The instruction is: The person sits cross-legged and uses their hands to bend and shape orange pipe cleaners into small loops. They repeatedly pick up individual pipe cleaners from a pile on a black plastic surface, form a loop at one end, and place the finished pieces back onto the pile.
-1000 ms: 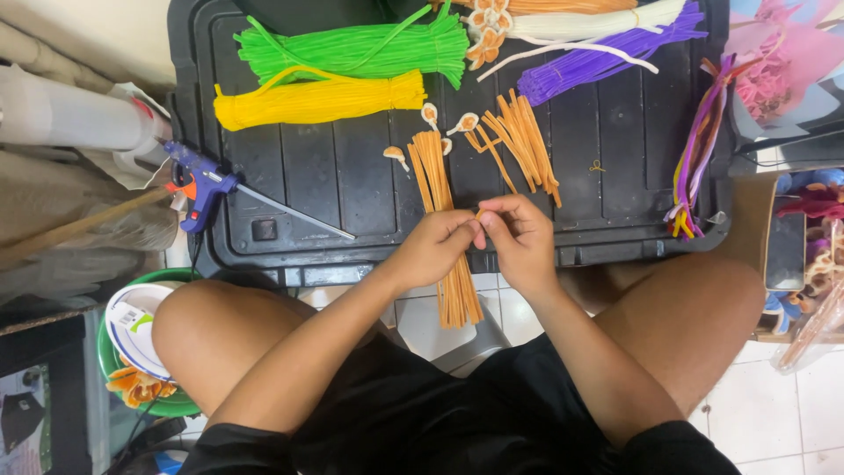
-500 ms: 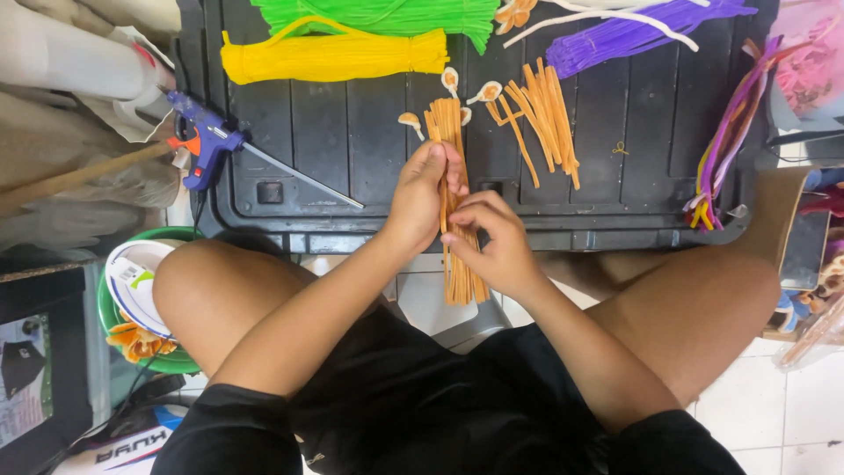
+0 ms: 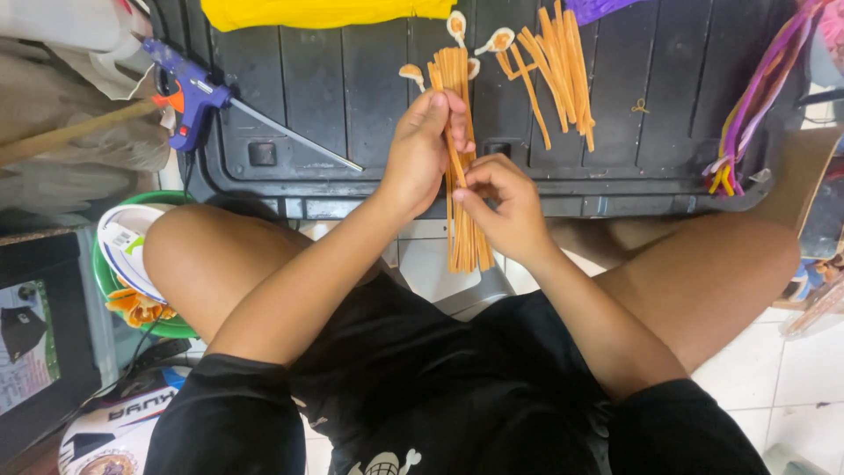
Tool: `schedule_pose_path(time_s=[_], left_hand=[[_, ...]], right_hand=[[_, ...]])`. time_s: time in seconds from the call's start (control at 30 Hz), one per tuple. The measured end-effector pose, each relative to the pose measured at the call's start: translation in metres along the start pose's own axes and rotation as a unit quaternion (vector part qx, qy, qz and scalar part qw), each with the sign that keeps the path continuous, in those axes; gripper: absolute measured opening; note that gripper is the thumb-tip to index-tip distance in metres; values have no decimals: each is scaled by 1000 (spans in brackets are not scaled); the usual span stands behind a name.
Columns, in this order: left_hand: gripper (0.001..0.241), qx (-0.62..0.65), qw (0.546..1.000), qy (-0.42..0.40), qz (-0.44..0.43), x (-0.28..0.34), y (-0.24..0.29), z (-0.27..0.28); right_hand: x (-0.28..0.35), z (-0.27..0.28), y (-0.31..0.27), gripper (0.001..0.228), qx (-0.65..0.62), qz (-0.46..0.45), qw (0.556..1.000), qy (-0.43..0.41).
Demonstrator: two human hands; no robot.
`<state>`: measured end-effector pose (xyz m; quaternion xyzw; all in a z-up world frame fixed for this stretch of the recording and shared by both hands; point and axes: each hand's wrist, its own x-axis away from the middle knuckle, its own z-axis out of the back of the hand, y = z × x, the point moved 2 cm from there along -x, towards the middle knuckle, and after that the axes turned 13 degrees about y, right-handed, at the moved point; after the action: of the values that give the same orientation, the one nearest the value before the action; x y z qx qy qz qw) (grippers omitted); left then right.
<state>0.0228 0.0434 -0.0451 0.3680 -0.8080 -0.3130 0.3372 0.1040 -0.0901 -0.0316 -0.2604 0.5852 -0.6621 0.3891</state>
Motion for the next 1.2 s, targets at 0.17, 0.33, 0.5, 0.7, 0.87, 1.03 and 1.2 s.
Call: schedule_pose_path(time_s=[0.17,0.33,0.5,0.7,0.87,1.03,1.2], left_hand=[[31,6,1000,-11,14,1,0,1],[29,-13,1000,-21,17,10,13,-7],[32,-27,999,-23,26,13,12,-7],[31,-50,998,-31,23,12,9,-6],[32,-53,998,-34,26,13,6,-5],[32,-50,998,-32,33,12,3,-4],[33,-56,998,-32,24,10,-1,-1]], right_hand=[[6,-1,15,33,-38,-98,994,13],[7,-1,32,43,-123,-125,984,-12],[9,0,33,29,-154,-151,976,-27],[8,-1,31,34,-178,-159,971,-30],[10,-3,28,36,-158,-165,973,-25],[12,-5,28,35,-151,-168,974,-20],[12,-7,23,38,-152,-177,972,-15]])
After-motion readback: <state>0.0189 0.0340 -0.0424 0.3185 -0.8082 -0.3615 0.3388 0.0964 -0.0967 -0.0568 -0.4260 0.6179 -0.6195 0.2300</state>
